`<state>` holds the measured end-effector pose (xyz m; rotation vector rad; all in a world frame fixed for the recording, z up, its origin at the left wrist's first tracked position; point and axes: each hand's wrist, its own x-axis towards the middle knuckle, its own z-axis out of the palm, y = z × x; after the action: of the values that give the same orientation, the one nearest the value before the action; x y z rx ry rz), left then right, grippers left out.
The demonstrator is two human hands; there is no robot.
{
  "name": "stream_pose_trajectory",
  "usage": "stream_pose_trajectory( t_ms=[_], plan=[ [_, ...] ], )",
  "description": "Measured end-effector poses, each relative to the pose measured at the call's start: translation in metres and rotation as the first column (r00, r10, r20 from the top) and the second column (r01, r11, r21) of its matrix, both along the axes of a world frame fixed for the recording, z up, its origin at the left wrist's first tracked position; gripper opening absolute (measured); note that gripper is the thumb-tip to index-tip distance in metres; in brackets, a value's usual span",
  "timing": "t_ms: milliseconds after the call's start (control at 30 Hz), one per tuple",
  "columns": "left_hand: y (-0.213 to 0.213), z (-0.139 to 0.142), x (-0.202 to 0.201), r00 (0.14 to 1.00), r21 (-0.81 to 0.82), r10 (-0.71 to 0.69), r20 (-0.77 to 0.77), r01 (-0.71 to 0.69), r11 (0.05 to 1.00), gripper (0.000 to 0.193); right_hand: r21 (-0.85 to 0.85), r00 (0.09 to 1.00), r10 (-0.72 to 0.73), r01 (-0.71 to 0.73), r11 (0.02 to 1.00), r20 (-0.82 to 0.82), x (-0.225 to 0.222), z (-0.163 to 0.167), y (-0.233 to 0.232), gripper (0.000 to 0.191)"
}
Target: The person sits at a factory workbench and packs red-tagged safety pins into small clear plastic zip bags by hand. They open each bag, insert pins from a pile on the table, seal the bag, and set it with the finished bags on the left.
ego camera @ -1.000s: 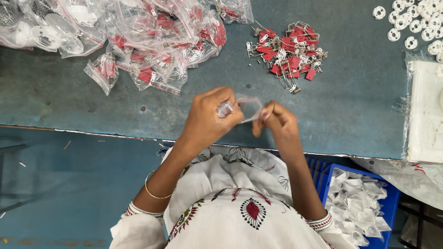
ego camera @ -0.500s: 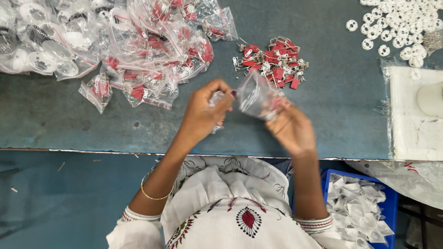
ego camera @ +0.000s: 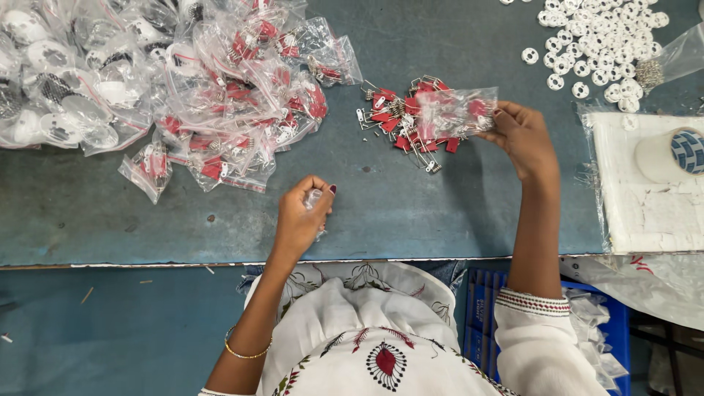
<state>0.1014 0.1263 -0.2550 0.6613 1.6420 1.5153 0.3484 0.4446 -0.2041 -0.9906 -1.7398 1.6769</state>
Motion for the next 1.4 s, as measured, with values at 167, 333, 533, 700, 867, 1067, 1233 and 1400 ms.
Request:
stream_pose_trajectory(
  t_ms=[167,333,533,700,867,1067,1233,1400],
  plan=[
    [0.001,0.006,0.003,0.994,-0.005,-0.005,-0.11,0.004,1.0,0.018,0.211,0.99,-0.104,0.083,0.974,0.093,-0.004,-0.011,0.009,0.023],
    [0.002,0.009,0.004,0.992,0.004,0.0,-0.126,0.001,1.0,0.017,0.244,0.977,-0.191,0.162,0.956,0.1,-0.004,-0.013,0.012,0.022],
    [0.002,0.011,0.006,0.983,0.001,0.014,-0.181,-0.014,1.0,0.016,0.123,0.96,-0.062,0.029,0.992,0.272,-0.013,-0.032,0.024,0.014],
    [0.002,0.012,0.007,0.968,0.01,0.021,-0.252,-0.019,1.0,0.016,0.348,0.982,-0.103,0.043,0.936,0.158,-0.007,-0.031,0.024,0.005],
    [0.003,0.013,0.008,0.967,-0.01,0.025,-0.255,-0.028,1.0,0.016,0.603,0.981,-0.155,0.056,0.796,0.113,-0.01,0.002,0.001,0.003],
    [0.003,0.012,0.009,0.944,0.019,0.04,-0.327,-0.036,0.999,0.015,0.807,0.947,-0.256,-0.003,0.59,0.191,-0.018,0.048,-0.04,0.007],
    [0.003,0.011,0.009,0.944,0.015,0.033,-0.328,-0.03,0.999,0.015,0.82,0.945,-0.232,-0.062,0.569,0.232,-0.021,0.071,-0.051,0.009],
    [0.003,0.012,0.01,0.946,0.021,0.035,-0.321,-0.03,0.999,0.016,0.833,0.946,-0.226,-0.075,0.548,0.234,-0.02,0.081,-0.059,0.009]
  ],
)
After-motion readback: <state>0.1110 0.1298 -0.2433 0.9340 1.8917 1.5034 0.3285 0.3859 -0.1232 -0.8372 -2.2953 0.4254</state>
